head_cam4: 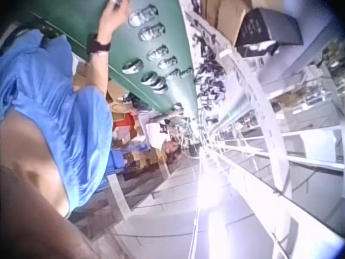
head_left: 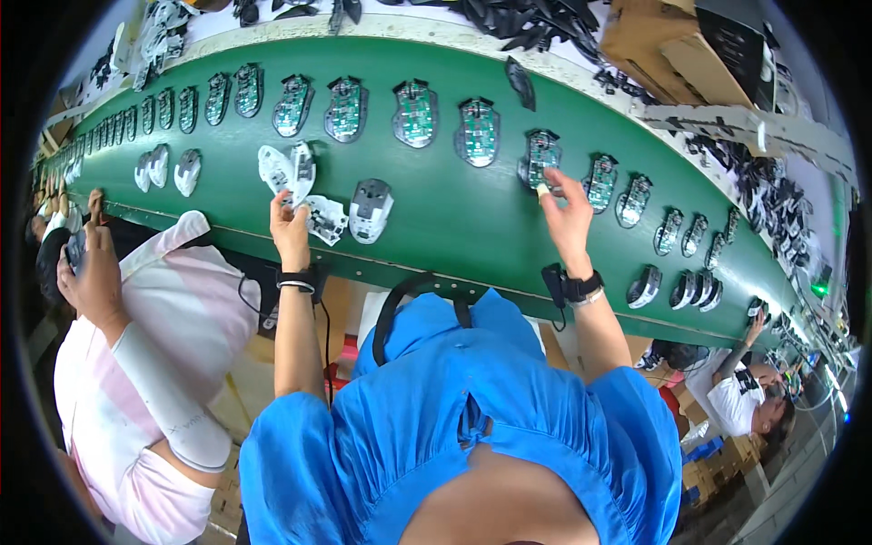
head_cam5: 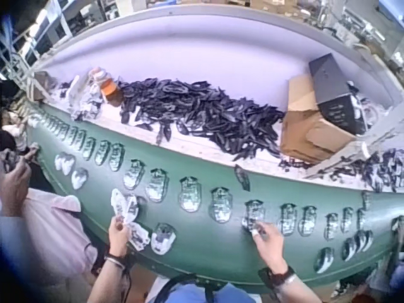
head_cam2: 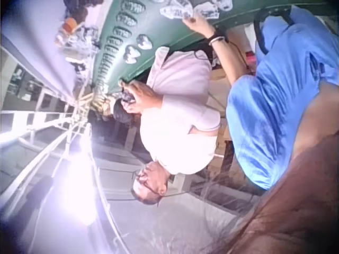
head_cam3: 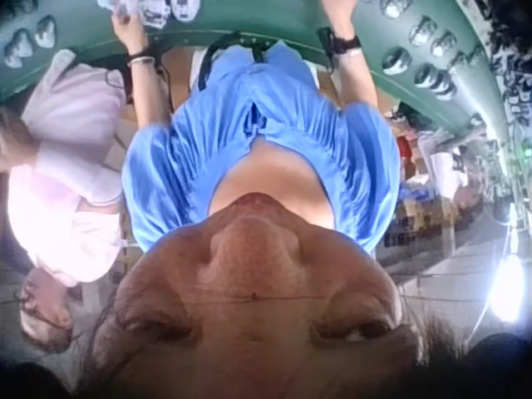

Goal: The person assembles small electronic devices on a green conveyor belt. They pick up a white plastic housing and a black rubber component, fit them together, and place the finished unit on the belt. The process is repeated continuously with new parts.

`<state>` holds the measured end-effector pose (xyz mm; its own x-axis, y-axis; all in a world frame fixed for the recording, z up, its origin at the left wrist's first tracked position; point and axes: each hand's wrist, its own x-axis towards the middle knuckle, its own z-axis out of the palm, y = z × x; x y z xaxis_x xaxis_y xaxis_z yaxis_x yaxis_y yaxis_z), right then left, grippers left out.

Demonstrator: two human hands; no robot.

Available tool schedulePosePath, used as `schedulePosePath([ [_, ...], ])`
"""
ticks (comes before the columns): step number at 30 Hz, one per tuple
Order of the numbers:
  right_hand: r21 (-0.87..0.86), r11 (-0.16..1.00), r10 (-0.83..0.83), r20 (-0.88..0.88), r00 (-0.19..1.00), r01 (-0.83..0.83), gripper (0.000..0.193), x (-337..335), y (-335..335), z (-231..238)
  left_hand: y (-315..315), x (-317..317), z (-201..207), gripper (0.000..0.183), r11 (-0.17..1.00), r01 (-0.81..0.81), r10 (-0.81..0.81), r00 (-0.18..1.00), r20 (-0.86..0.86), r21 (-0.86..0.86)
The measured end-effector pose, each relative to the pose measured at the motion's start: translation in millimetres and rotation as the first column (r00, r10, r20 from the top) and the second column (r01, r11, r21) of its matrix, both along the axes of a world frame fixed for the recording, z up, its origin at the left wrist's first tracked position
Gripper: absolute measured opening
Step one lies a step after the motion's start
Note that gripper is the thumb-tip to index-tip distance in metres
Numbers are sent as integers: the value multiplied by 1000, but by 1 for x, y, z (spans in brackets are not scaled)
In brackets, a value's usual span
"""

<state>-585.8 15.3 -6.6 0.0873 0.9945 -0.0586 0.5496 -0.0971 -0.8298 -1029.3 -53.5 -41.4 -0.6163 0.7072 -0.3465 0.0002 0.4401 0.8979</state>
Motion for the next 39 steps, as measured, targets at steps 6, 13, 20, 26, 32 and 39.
schedulePosePath([
  [6, 78, 997, -28, 84, 996, 21, 31, 3, 85, -25, -18, 21, 9, 65, 998, -55, 52, 903, -426, 5],
  [13, -17, 994, 101, 573, 813, -112, 40, -37, 153, -33, -27, 94, 61, 69, 907, 327, -396, 444, -804, -266],
  [20, -94, 985, 166, 279, 946, -145, 21, -11, 149, -21, -8, 128, 44, 75, 812, 286, -577, 265, -772, -509],
  [26, -295, 901, 277, -173, 945, -318, 13, 10, 15, -18, -29, 136, 32, 67, 672, 670, -651, 334, -682, -314],
  [32, -334, 934, 178, 120, 977, -130, 25, -16, -80, -23, -27, 164, 38, 65, 668, 712, -668, 445, -597, -217],
  [39, -292, 956, 142, 436, 889, -9, 32, -10, -91, -11, -22, 143, 41, 68, 520, 851, -765, 424, -484, -77],
])
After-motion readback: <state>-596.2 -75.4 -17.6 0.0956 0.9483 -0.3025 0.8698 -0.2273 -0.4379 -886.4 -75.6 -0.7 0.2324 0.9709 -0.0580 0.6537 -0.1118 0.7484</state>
